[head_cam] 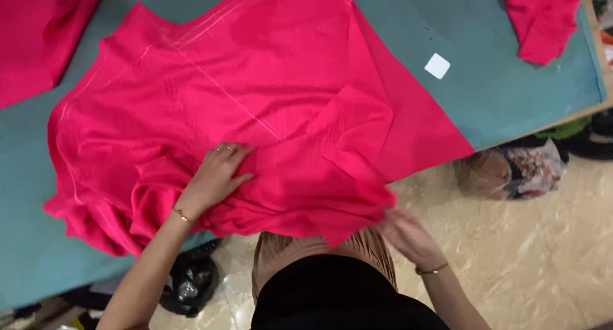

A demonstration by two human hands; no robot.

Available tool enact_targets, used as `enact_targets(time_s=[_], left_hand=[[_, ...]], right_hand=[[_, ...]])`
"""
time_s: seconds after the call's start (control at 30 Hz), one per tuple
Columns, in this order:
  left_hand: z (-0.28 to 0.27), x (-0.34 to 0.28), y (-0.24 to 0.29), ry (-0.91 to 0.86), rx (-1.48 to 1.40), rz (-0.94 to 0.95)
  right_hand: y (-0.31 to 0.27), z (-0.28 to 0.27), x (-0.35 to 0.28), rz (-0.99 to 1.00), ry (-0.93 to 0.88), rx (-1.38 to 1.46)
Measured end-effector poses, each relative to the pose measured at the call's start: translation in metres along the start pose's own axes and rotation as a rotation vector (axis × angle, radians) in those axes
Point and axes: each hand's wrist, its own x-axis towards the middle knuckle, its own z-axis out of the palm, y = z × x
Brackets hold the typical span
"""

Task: The recorder uses large fabric scissors to cut along chalked pattern lines on pink fabric.

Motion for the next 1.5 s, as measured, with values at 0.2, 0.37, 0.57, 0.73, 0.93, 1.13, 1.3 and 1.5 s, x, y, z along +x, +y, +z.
enact_targets(time_s=[0.2,0.37,0.57,0.73,0.93,1.13,1.3,1.5], left_hand=[[-0.009,0.014,-0.006,-0.073,-0.101,0.123],[-0.040,0.005,0.008,-0.135,-0.433,0.022],[-0.043,0.006,0.016,-0.178,-0.391,-0.008],[-0.029,0.020,0.005,-0.221,-0.198,0.112],[-0.031,0.044,0.014,-0.140,-0.134,0.133],[0.001,0.113,0.000,0.098,0.015,0.253],[0.009,0.161,-0.010,0.196,0.291,0.149],[0.016,0.175,-0.030,0.210,0.389,-0.143]], right_hand=[[-0.048,0.129,-0.020,-0.409,0.338,0.087],[-0.032,0.090,-0.020,-0.833,0.335,0.101],[-0.030,0.058,0.006,-1.043,0.468,0.078],[-0.003,0.032,0.053,-1.004,0.770,-0.250],[-0.016,0.106,0.058,-0.943,1.066,-1.373],[-0.034,0.141,0.071,-0.975,0.692,-1.774],[-0.039,0.084,0.075,-1.037,0.632,-1.590],[-0.075,-0.001,0.075,-0.948,1.043,-0.667]])
